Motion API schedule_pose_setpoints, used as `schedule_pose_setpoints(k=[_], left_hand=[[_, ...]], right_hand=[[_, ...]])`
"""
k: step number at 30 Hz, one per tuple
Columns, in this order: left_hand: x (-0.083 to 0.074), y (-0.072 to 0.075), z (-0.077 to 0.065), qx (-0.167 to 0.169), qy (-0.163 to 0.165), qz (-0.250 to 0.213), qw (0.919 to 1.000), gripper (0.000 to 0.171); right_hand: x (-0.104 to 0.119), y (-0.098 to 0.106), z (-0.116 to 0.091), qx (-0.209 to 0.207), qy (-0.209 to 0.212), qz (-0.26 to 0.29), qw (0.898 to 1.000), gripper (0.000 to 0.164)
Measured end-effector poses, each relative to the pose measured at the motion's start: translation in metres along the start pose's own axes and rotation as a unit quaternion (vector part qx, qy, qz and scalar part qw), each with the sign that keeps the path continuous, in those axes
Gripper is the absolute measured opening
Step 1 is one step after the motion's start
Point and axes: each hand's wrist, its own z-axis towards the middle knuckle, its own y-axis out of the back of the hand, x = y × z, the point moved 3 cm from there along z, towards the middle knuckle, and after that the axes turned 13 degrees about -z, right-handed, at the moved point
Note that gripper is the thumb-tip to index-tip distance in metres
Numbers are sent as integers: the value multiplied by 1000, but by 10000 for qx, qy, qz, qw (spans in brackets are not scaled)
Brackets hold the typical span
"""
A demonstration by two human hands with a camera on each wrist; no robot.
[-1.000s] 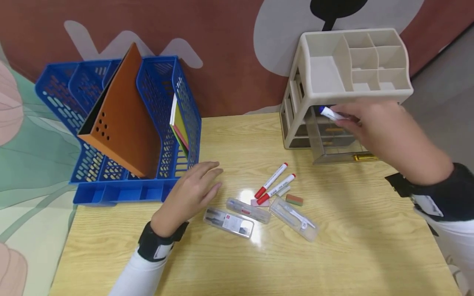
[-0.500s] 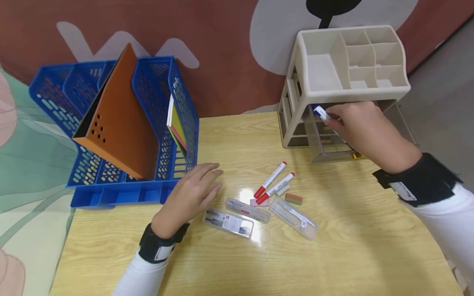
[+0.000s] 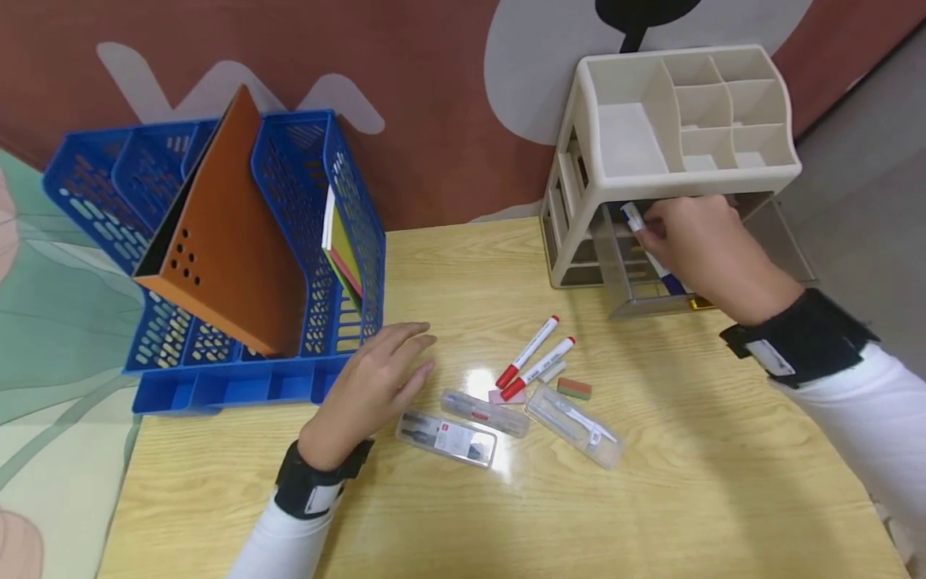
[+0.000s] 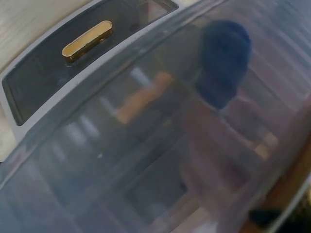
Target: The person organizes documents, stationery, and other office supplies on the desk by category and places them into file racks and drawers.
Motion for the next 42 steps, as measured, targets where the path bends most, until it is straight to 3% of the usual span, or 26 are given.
schedule_pose_setpoints(k=[6,14,19,29,37,42], left_hand=[[0,0,-1,-17,101,-106,9999,30],[1,-1,-4,-94,244,-274,9993,30],[2,-3,-3,-142,235,-375,9989,30],[10,-11,-5,68,470,-474,9977,31],[10,-11,-6,111,581,-468,9971,32],[10,-12,-7,144,639,-447,9968,33]], right_hand=[[0,-3,4,271,-158,90,9995,22],[3,-7,6,1003,-618,315,9925,25],[4,-6,3,1009,-544,218,9932,28],[19,15,-17,372,-410,13,9985,25],[46,47,-45,-799,-256,-205,9963,22],[65,59,-66,-1572,17,78,9875,32]])
